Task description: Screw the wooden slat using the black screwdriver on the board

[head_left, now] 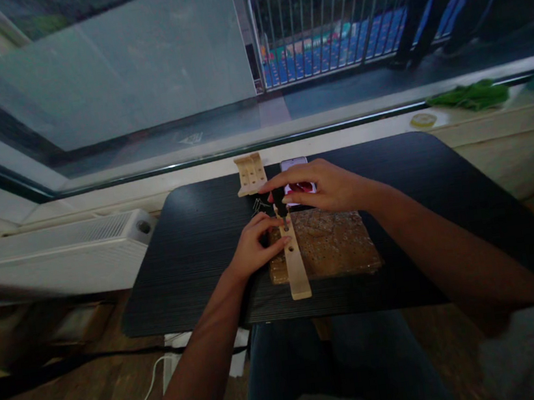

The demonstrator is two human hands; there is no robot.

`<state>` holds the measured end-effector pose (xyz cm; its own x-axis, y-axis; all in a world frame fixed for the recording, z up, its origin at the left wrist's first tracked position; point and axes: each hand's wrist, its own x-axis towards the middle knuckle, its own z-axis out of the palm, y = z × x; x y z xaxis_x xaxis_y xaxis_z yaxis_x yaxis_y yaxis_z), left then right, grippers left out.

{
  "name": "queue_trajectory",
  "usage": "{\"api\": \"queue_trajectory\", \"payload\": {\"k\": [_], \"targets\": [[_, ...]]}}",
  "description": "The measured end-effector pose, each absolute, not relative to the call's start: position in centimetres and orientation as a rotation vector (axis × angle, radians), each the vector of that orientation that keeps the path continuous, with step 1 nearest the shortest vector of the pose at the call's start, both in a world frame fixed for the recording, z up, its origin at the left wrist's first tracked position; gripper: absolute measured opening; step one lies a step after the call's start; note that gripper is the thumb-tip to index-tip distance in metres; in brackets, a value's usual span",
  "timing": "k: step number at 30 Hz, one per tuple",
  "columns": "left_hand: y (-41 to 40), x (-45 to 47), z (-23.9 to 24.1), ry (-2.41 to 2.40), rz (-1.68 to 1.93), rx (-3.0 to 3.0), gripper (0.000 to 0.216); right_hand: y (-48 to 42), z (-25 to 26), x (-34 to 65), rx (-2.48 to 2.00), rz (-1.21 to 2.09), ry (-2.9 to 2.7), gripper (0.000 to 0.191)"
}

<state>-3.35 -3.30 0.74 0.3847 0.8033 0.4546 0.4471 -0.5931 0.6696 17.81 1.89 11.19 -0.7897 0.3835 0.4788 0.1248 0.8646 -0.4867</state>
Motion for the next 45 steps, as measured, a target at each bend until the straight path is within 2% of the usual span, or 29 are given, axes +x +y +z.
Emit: {"api": "queue_trajectory", "payload": {"k": [27,37,42,45], "targets": [[-3.3,-3.3,0.8,1.069,1.115,2.253,0.024,1.7,10.3,16.7,-0.463,0.600,-2.283,0.026],[-3.2,-3.3,0.7,1.059,1.115,2.244,0.025,1.5,9.9,16.4,-0.505,0.510,-2.262,0.026],[-3.2,-3.3,0.7,1.065,1.114,2.229,0.025,1.8,9.7,16.3,-0.397,0.403,-2.295,0.018],[-3.2,-3.3,0.8,1.070,1.118,2.225,0.026,1.9,9.8,16.5,-0.374,0.365,-2.317,0.022]]}}
